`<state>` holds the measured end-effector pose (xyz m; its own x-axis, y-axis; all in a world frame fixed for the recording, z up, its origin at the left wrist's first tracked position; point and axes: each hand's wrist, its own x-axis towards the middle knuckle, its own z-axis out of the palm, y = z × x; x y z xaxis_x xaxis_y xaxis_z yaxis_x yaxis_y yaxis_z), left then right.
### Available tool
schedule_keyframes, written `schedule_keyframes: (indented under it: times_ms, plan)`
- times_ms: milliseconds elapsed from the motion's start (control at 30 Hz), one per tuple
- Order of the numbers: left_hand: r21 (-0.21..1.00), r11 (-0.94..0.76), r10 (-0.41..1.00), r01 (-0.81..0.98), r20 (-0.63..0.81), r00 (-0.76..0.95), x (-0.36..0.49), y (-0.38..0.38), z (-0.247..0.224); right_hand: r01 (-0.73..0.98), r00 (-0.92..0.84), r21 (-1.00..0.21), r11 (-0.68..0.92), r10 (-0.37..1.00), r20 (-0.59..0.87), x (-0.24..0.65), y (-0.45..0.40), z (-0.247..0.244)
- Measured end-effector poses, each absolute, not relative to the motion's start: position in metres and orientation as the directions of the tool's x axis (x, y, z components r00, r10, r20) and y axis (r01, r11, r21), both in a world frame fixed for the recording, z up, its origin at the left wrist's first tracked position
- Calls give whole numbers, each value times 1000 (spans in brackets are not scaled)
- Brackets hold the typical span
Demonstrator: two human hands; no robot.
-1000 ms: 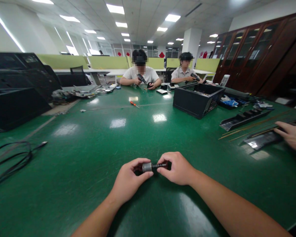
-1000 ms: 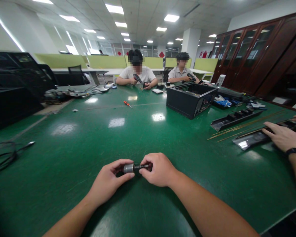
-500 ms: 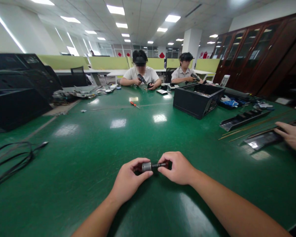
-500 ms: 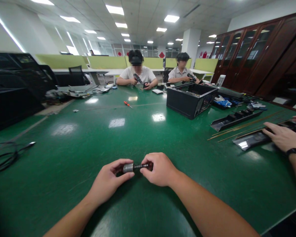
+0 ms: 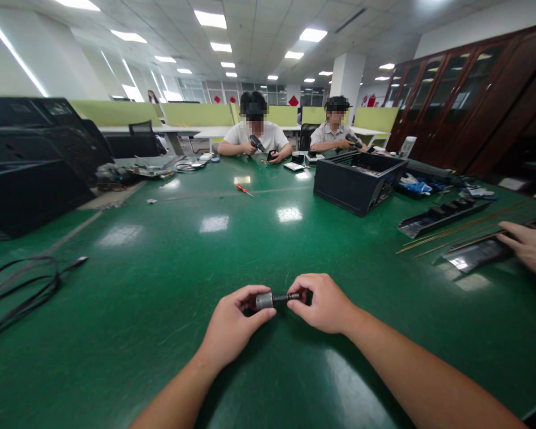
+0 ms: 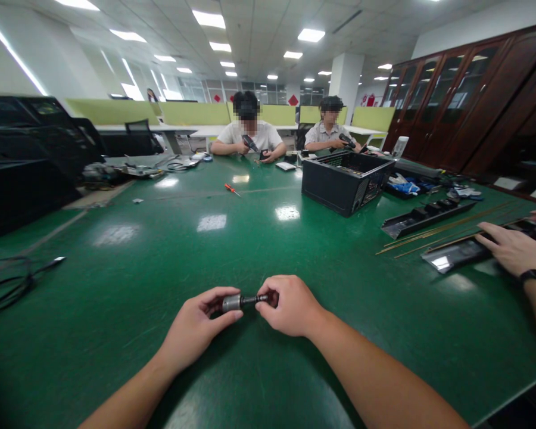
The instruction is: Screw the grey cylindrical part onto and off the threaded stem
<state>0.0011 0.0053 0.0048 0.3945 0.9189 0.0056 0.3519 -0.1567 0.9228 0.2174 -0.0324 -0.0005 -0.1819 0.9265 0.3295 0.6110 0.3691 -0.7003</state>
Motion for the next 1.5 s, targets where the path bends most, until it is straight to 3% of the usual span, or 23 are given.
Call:
schedule_keyframes:
  times_ms: [1067, 1500]
  plan:
    - [927, -141, 927, 348, 1, 375, -4, 11, 6, 619, -120, -724, 304, 948, 295, 218, -31, -1]
    - [965, -69, 952, 255, -13, 307, -7, 18, 0, 606, -74, -757, 246, 964, 254, 218, -30, -2]
